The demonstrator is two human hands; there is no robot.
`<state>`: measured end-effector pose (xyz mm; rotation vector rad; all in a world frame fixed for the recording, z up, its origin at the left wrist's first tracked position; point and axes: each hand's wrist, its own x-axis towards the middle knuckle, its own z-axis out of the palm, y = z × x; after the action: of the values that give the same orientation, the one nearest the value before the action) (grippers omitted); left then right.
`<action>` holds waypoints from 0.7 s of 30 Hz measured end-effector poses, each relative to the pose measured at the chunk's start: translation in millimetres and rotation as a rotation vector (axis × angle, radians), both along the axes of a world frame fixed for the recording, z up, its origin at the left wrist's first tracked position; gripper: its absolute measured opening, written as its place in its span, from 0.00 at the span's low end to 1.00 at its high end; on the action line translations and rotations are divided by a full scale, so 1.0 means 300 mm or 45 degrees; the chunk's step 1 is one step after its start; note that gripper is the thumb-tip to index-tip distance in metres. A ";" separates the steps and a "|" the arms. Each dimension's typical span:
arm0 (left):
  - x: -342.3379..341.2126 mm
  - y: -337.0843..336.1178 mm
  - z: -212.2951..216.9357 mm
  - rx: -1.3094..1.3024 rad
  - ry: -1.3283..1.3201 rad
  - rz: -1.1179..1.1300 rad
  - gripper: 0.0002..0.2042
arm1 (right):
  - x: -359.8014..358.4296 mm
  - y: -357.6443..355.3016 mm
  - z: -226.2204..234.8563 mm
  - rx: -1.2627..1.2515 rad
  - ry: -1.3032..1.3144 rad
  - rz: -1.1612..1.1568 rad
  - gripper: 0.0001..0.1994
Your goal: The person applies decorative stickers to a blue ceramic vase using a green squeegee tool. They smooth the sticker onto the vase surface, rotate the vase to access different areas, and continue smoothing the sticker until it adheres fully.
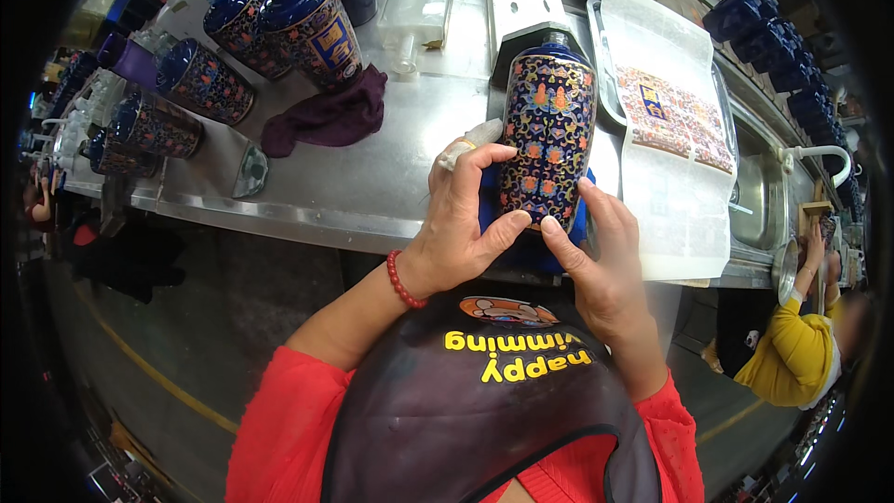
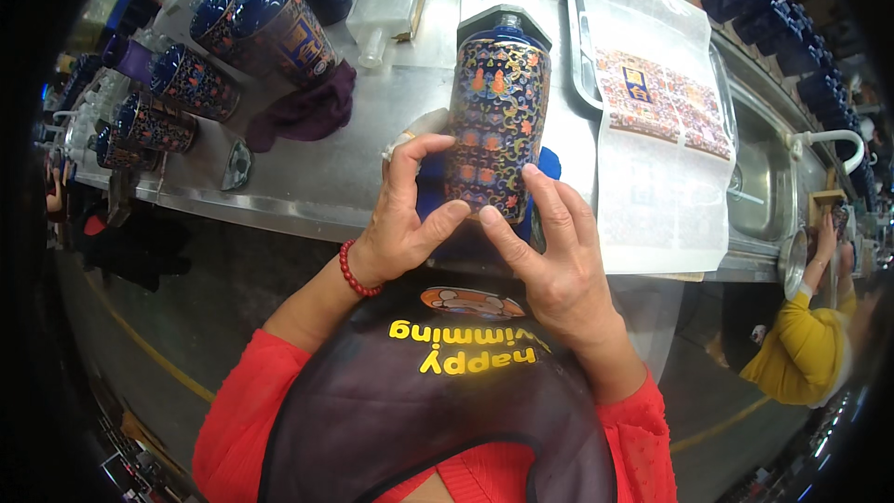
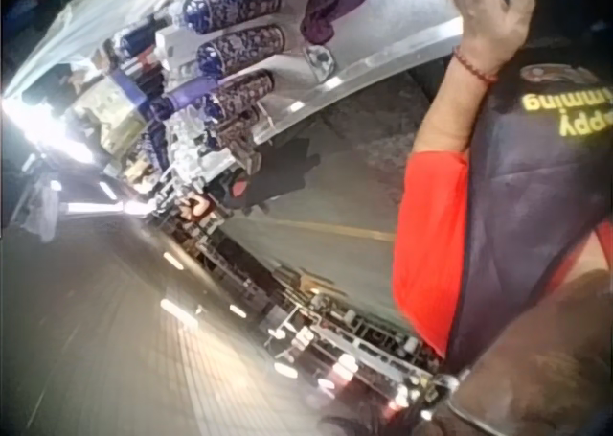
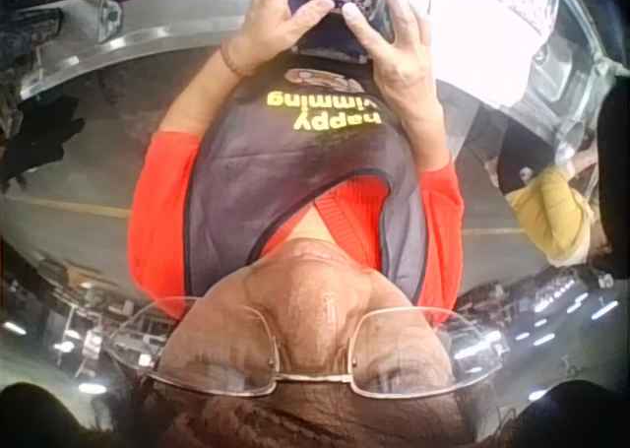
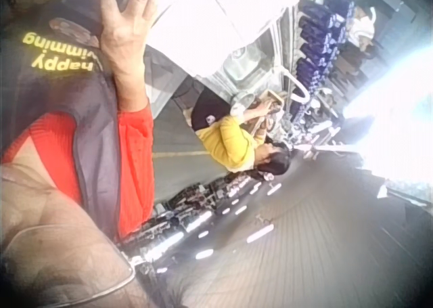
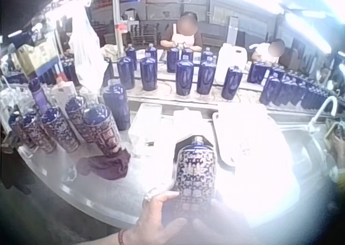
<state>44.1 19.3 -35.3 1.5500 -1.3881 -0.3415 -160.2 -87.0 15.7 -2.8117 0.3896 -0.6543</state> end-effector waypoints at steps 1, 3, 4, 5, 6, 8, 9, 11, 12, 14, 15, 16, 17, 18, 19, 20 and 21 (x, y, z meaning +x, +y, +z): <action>0.008 -0.002 0.001 0.002 -0.013 -0.014 0.33 | 0.000 0.000 0.001 -0.002 0.000 -0.002 0.26; 0.018 -0.008 0.002 -0.017 -0.040 -0.033 0.33 | 0.000 0.000 0.003 -0.012 0.003 0.002 0.26; 0.022 -0.011 0.002 -0.039 -0.054 -0.038 0.33 | 0.000 0.000 0.003 -0.013 0.004 0.001 0.26; 0.024 -0.012 0.001 -0.061 -0.069 -0.044 0.33 | 0.001 0.000 0.003 -0.021 0.006 0.001 0.26; 0.025 -0.013 0.000 -0.061 -0.082 -0.040 0.33 | 0.001 0.001 0.003 -0.025 0.007 -0.002 0.26; 0.028 -0.013 -0.004 -0.060 -0.107 -0.031 0.33 | 0.002 0.002 0.003 -0.027 0.012 -0.009 0.26; 0.031 -0.015 -0.008 -0.044 -0.029 -0.052 0.33 | 0.003 0.002 0.002 -0.024 0.015 -0.012 0.27; 0.042 -0.024 -0.018 -0.015 0.128 -0.094 0.32 | 0.004 0.003 0.001 -0.024 0.017 -0.027 0.27; 0.046 -0.028 -0.022 -0.018 0.125 -0.086 0.33 | 0.005 0.004 0.001 -0.025 0.017 -0.040 0.27; 0.053 -0.033 -0.030 -0.036 0.073 -0.078 0.35 | 0.005 0.004 0.000 -0.033 0.019 -0.051 0.28; 0.055 -0.035 -0.032 -0.052 0.047 -0.074 0.36 | 0.005 0.005 0.000 -0.040 0.022 -0.049 0.28; 0.056 -0.036 -0.034 -0.040 0.024 -0.072 0.37 | 0.004 0.005 0.000 -0.046 0.025 -0.045 0.28; 0.057 -0.037 -0.034 -0.037 -0.001 -0.070 0.37 | 0.004 0.005 0.000 -0.045 0.031 -0.046 0.28; 0.058 -0.038 -0.033 -0.043 -0.024 -0.071 0.38 | 0.004 0.005 0.000 -0.044 0.035 -0.045 0.28; 0.058 -0.039 -0.032 -0.039 -0.054 -0.067 0.38 | 0.003 0.006 -0.001 -0.044 0.039 -0.044 0.28; 0.059 -0.039 -0.029 -0.042 -0.082 -0.066 0.38 | 0.003 0.007 -0.002 -0.033 0.034 -0.048 0.28; 0.060 -0.040 -0.026 -0.044 -0.109 -0.065 0.38 | 0.004 0.008 -0.003 -0.021 0.029 -0.051 0.28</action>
<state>62.0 7.2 -43.0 1.5181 -1.4946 -0.2839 -159.1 -84.7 14.9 -2.8362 0.4475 -0.6374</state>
